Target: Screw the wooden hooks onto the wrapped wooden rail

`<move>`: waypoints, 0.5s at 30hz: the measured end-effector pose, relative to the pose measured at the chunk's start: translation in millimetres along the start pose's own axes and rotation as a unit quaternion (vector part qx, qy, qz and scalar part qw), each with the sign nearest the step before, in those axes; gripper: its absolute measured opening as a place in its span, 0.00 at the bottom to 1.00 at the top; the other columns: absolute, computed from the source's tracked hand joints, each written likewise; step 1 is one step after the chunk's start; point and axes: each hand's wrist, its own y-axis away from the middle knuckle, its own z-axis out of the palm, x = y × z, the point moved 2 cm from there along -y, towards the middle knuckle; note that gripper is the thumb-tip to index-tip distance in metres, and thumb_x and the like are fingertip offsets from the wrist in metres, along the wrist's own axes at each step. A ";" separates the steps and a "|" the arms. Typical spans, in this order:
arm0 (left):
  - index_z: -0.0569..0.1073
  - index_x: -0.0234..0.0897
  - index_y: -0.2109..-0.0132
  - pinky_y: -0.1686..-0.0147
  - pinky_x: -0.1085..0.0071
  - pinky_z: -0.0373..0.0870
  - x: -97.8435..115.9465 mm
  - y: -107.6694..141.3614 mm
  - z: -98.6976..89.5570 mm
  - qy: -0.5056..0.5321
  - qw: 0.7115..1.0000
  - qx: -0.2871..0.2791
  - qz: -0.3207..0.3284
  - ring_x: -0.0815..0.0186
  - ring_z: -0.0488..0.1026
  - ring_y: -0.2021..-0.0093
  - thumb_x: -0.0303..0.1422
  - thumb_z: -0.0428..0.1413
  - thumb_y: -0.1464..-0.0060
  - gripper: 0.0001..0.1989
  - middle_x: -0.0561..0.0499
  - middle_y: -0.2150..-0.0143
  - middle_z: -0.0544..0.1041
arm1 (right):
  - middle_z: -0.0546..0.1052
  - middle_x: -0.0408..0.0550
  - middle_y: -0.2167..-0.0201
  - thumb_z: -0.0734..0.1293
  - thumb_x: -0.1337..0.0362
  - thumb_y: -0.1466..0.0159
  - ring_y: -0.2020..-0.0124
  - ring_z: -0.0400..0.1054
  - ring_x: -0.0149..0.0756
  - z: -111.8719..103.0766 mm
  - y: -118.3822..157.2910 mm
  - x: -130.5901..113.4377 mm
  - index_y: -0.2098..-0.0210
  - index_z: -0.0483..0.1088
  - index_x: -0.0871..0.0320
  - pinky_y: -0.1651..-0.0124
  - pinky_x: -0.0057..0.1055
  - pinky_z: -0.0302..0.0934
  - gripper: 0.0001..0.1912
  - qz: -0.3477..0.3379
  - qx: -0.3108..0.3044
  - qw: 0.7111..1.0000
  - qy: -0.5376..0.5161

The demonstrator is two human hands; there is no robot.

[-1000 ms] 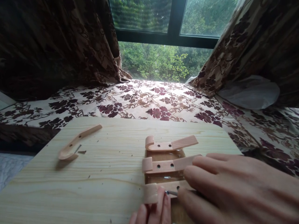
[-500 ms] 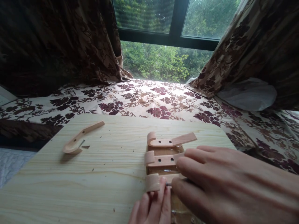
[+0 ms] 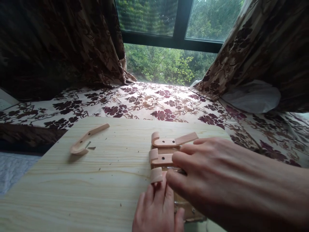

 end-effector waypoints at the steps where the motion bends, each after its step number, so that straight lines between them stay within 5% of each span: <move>1: 0.72 0.37 0.50 0.67 0.70 0.76 0.6 -1.7 -2.4 0.007 1.000 0.009 -0.003 0.60 0.76 0.58 0.33 0.49 0.48 0.19 0.49 0.49 0.75 | 0.74 0.50 0.74 0.64 0.69 0.42 0.75 0.65 0.35 0.7 -1.5 -2.1 0.74 0.71 0.58 0.72 0.34 0.59 0.06 -0.009 0.000 1.000 0.017; 7: 0.71 0.37 0.49 0.63 0.65 0.76 1.2 -4.0 -3.6 0.021 1.000 -0.014 0.004 0.57 0.75 0.55 0.36 0.49 0.46 0.19 0.47 0.49 0.75 | 0.75 0.49 0.77 0.66 0.70 0.45 0.78 0.64 0.35 -1.1 -7.5 -9.4 0.74 0.73 0.56 0.74 0.32 0.61 0.04 -0.008 -0.084 0.996 0.027; 11: 0.63 0.32 0.41 0.59 0.63 0.75 2.0 0.6 1.4 0.028 0.999 -0.026 0.026 0.55 0.71 0.48 0.36 0.46 0.43 0.24 0.43 0.45 0.72 | 0.75 0.50 0.71 0.64 0.76 0.44 0.75 0.65 0.33 -13.7 1.0 -5.5 0.67 0.72 0.60 0.75 0.29 0.60 0.08 0.069 -0.061 0.996 0.011; 15: 0.62 0.31 0.41 0.59 0.62 0.75 2.6 1.4 0.4 0.016 0.999 -0.017 0.027 0.55 0.70 0.48 0.34 0.45 0.42 0.23 0.41 0.45 0.71 | 0.74 0.49 0.71 0.66 0.74 0.46 0.75 0.65 0.33 -20.2 11.0 -7.6 0.68 0.71 0.59 0.75 0.29 0.59 0.06 0.039 -0.052 0.998 0.000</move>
